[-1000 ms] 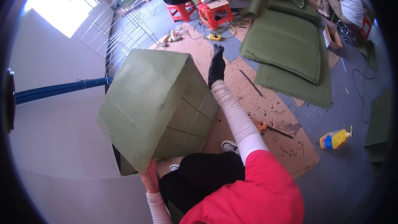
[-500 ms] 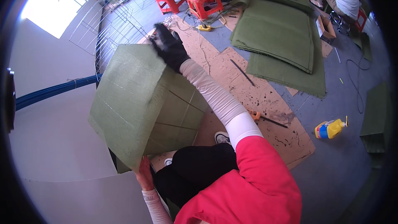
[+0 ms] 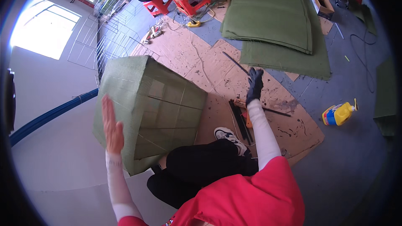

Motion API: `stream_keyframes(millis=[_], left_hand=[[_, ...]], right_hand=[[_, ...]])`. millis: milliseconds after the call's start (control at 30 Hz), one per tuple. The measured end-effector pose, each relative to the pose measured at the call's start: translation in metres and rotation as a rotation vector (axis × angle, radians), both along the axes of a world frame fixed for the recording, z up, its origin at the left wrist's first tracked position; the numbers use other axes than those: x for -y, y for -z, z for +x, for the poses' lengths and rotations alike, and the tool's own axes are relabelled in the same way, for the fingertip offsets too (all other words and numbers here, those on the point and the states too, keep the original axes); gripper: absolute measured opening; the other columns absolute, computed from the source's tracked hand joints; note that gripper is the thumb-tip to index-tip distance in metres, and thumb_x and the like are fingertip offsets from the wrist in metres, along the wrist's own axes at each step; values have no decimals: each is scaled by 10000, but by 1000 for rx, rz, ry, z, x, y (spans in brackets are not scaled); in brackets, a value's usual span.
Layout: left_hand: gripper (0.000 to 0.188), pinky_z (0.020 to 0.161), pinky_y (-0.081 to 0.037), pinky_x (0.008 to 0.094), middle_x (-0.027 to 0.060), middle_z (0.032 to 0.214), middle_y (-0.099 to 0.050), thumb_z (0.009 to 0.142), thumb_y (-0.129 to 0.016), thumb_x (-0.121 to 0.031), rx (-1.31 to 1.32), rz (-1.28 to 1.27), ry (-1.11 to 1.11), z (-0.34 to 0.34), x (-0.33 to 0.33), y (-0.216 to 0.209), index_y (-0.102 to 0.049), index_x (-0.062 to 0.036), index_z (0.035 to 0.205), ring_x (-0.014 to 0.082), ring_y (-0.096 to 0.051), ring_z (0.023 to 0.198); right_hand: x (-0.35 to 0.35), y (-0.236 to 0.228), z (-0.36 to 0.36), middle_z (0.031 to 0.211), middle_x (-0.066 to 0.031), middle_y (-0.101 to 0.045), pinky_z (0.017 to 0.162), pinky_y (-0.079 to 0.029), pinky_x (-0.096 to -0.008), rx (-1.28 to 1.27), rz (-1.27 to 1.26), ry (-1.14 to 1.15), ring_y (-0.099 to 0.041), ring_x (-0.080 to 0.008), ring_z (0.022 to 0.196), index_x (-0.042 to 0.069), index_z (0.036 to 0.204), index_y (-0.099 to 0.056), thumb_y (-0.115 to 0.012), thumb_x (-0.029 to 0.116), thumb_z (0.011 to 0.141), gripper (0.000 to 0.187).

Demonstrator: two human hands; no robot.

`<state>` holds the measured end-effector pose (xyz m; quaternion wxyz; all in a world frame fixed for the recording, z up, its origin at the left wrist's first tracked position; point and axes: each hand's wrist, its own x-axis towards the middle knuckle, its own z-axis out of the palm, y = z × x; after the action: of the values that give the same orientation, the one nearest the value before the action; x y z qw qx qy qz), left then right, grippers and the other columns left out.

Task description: Applying hot glue to fabric panels and assembling them into a three-dimensional box-like shape.

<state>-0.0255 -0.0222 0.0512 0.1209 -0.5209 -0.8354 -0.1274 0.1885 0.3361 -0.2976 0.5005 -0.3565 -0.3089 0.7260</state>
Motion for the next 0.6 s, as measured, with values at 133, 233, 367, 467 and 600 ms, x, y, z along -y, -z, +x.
stream_keyframes(millis=[133, 233, 367, 467, 600], left_hand=[[859, 1209, -128, 460, 112, 1618, -186, 945, -303, -682, -124, -262, 111, -47, -81, 6, -232, -69, 1543, 301, -142, 1499], [847, 1210, -140, 462, 100, 1618, -189, 930, -410, -630, -237, -430, 141, -60, -108, 23, -256, -53, 1531, 281, -164, 1495], [857, 1214, -139, 468, 64, 1620, -188, 895, -502, -589, -426, -582, 77, -52, -125, 39, -280, -46, 1520, 239, -155, 1497], [861, 1216, -128, 476, 57, 1620, -186, 882, -524, -577, -524, -642, 11, -43, -115, 44, -284, -48, 1518, 224, -136, 1501], [880, 1218, -106, 473, 53, 1620, -191, 873, -524, -588, -556, -606, -10, -34, -114, 67, -277, -47, 1521, 206, -119, 1504]], right_hand=[[36, 75, 48, 1496, -153, -434, 1155, -247, -415, 119, -121, -46, -395, -256, 1396, -4, 1515, -252, -380, 632, 979, 842], [43, 136, 75, 1483, -139, -454, 1148, -263, -361, 316, -25, -132, -415, -233, 1377, -10, 1490, -326, -384, 577, 1003, 765], [41, 180, 88, 1465, -124, -477, 1127, -300, -321, 315, -14, -150, -456, -219, 1335, 8, 1461, -400, -382, 488, 1034, 643], [65, 183, 74, 1445, -139, -491, 1109, -344, -325, 540, 54, -269, -484, -253, 1314, 14, 1453, -404, -382, 410, 1047, 568], [84, 217, 99, 1411, -160, -497, 1058, -421, -377, 1204, 421, -389, -518, -327, 1267, 30, 1430, -400, -358, 325, 1057, 478]])
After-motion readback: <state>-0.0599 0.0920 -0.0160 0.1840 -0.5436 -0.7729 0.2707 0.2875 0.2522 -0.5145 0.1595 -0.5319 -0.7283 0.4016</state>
